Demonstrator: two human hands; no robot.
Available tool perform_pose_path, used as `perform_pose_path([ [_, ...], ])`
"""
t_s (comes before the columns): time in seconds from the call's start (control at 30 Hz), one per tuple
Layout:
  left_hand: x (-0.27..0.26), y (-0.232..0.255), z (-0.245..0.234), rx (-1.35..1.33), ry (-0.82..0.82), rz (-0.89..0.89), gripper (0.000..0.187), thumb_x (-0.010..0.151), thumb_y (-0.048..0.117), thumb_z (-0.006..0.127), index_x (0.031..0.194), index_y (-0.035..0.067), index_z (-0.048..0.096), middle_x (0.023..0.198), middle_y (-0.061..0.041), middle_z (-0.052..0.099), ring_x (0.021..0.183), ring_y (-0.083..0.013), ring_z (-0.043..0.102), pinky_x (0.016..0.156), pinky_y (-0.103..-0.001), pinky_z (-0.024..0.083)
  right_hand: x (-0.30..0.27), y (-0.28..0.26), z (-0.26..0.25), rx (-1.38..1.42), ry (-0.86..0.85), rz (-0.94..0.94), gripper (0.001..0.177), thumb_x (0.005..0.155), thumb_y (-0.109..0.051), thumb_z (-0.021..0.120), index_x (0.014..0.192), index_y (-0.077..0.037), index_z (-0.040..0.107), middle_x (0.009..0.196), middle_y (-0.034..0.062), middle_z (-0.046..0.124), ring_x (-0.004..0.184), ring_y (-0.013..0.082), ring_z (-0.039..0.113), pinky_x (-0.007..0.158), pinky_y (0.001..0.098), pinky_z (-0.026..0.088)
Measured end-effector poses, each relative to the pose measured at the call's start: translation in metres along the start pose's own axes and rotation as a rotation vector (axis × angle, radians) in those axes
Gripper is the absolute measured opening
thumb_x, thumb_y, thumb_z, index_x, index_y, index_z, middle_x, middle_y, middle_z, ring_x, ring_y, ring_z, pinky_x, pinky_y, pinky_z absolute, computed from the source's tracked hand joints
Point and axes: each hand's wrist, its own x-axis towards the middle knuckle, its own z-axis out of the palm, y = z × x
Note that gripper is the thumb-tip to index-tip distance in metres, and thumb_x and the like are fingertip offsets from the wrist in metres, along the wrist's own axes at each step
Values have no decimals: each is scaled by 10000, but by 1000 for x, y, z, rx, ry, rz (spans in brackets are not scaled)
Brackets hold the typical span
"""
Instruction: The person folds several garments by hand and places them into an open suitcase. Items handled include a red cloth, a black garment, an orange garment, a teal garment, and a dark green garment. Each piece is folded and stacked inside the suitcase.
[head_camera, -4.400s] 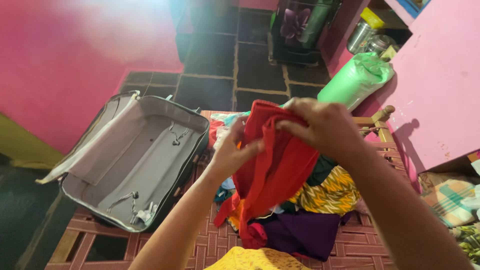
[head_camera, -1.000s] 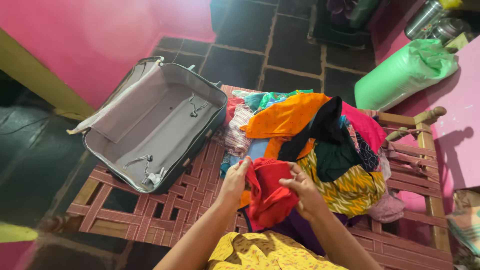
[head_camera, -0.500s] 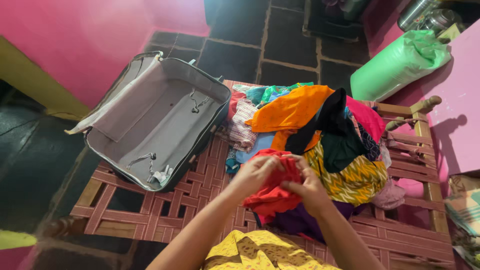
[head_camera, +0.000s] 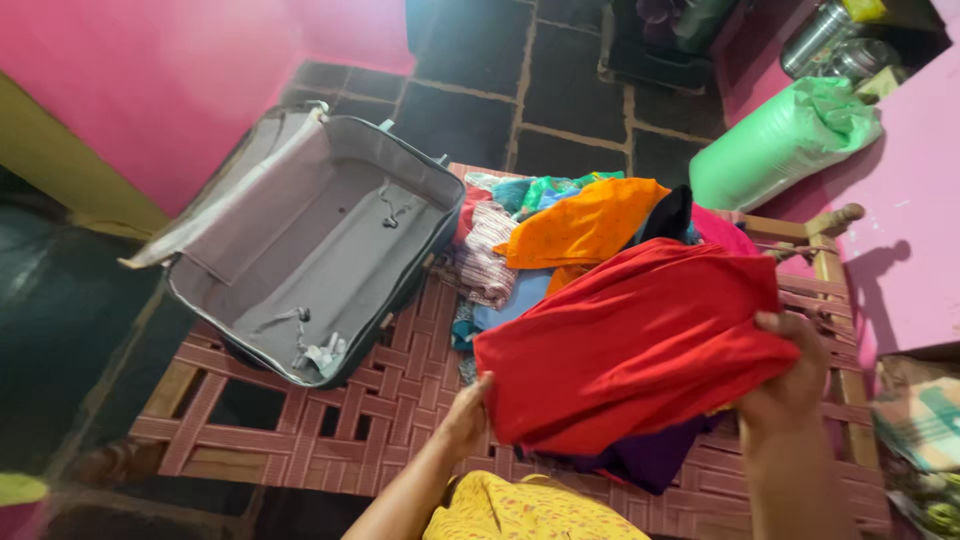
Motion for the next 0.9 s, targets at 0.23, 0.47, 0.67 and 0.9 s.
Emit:
perform_pose_path([
  [0.23, -9, 44, 51, 179, 233, 472, 295, 949, 159, 700, 1208, 18, 692, 1071, -87, 763, 880, -156, 721, 752, -322, 606, 61, -26, -89, -761, 37, -150, 647, 822, 52, 616, 1463, -11, 557, 1416, 98, 598, 1262, 241, 566, 1053, 417, 454],
  [0.47, -42, 47, 142, 419, 147, 769, 331, 1044, 239, 617, 1281, 19, 681, 1108, -32, 750, 944, -88, 652, 827, -279, 552, 49, 119, -42, -1275, -329, -114, 719, 721, 9, 720, 1407, -108, 537, 1343, 83, 649, 1243, 193, 607, 1061, 341, 469],
  [0.67, -73, 51, 155, 553, 367, 393, 507, 992, 438, 524, 1434, 190, 514, 927, -113, 710, 673, -201, 661, 560, -354, 521, 30, 188, -6, -1388, -391, 43, 848, 732, -78, 815, 1487, -121, 432, 1379, 127, 617, 1248, 189, 613, 1037, 323, 473],
  [0.9, -65, 38, 86, 329, 326, 294, 473, 1005, 461, 542, 1414, 226, 502, 1070, -28, 665, 836, -128, 669, 651, -317, 551, 64, 229, -18, -1496, -658, 202, 835, 709, -75, 841, 1461, -102, 477, 1273, 116, 732, 1176, 200, 705, 992, 329, 538],
])
